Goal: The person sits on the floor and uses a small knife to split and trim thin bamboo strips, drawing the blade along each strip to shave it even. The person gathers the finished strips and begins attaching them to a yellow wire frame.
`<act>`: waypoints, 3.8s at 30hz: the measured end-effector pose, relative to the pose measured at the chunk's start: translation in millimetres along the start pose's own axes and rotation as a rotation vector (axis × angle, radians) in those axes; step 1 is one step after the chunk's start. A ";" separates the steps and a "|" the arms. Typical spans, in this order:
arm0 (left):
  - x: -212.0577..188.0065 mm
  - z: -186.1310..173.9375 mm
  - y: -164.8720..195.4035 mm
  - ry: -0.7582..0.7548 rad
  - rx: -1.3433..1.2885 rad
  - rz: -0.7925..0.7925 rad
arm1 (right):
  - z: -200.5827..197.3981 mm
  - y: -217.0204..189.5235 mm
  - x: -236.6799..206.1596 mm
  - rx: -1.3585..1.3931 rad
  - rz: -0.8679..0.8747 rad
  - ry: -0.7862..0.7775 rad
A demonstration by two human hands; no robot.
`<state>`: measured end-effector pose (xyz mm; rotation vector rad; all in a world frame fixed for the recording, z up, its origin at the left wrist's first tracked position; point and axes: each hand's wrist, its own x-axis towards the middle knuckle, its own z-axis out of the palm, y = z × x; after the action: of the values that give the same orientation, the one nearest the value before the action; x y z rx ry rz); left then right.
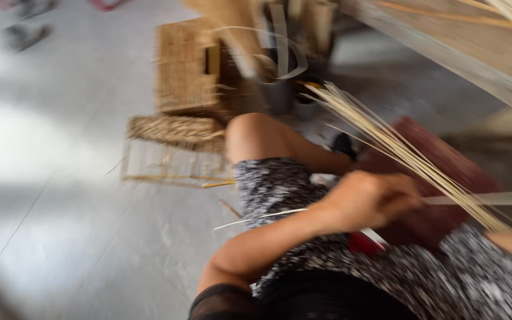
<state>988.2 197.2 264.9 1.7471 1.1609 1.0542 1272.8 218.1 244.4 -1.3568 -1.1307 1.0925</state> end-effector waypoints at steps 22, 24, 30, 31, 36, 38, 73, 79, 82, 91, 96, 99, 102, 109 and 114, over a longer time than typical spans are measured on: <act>15.6 58.4 27.3 -0.045 -0.084 -0.115 | -9.4 -10.0 -36.5 0.141 0.048 -0.468; 16.0 58.8 30.8 -0.035 -0.037 -0.089 | -6.7 -5.6 -39.8 0.143 0.075 -0.470; 13.0 57.6 35.9 -0.053 0.007 -0.134 | -30.2 5.9 -37.3 0.232 0.145 -0.338; 12.7 57.2 35.5 -0.062 0.006 -0.136 | -36.4 4.5 -33.9 0.222 0.124 -0.320; 7.5 51.7 30.5 -0.105 0.008 -0.117 | -89.0 -4.7 -15.2 0.356 0.007 -0.133; 5.4 51.2 27.3 -0.119 -0.007 -0.130 | -100.4 -10.1 -12.5 0.442 -0.047 -0.088; 8.5 86.7 30.2 -0.228 -0.262 -0.343 | -72.4 9.7 -33.8 0.198 0.078 -0.331; 2.4 74.7 23.4 -0.252 -0.255 -0.358 | -142.2 9.0 -6.5 0.326 -0.005 -0.071; 1.2 70.6 17.8 -0.240 -0.278 -0.401 | -150.7 -1.1 -2.7 0.508 -0.112 -0.001; 12.0 93.9 31.5 -0.282 -0.326 -0.427 | -73.1 -13.0 -35.4 0.180 0.133 -0.521; 16.2 102.3 46.3 0.012 0.351 0.193 | -69.9 -0.7 -34.1 0.273 0.211 -0.358; 16.8 104.4 44.8 0.080 0.444 0.251 | -66.5 5.4 -31.5 0.266 0.214 -0.324; 16.8 105.6 39.2 0.070 0.269 0.131 | -58.5 10.5 -32.4 0.242 0.190 -0.409; 13.0 100.7 32.3 -0.112 -0.102 -0.276 | -56.5 20.7 -37.9 0.202 0.142 -0.467; 11.6 95.6 27.2 -0.130 -0.108 -0.188 | -61.4 25.9 -33.5 0.338 0.160 -0.448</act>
<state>1087.4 185.8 257.9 1.5648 1.1406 0.8625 1330.1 174.9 224.3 -0.9713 -1.0963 1.6801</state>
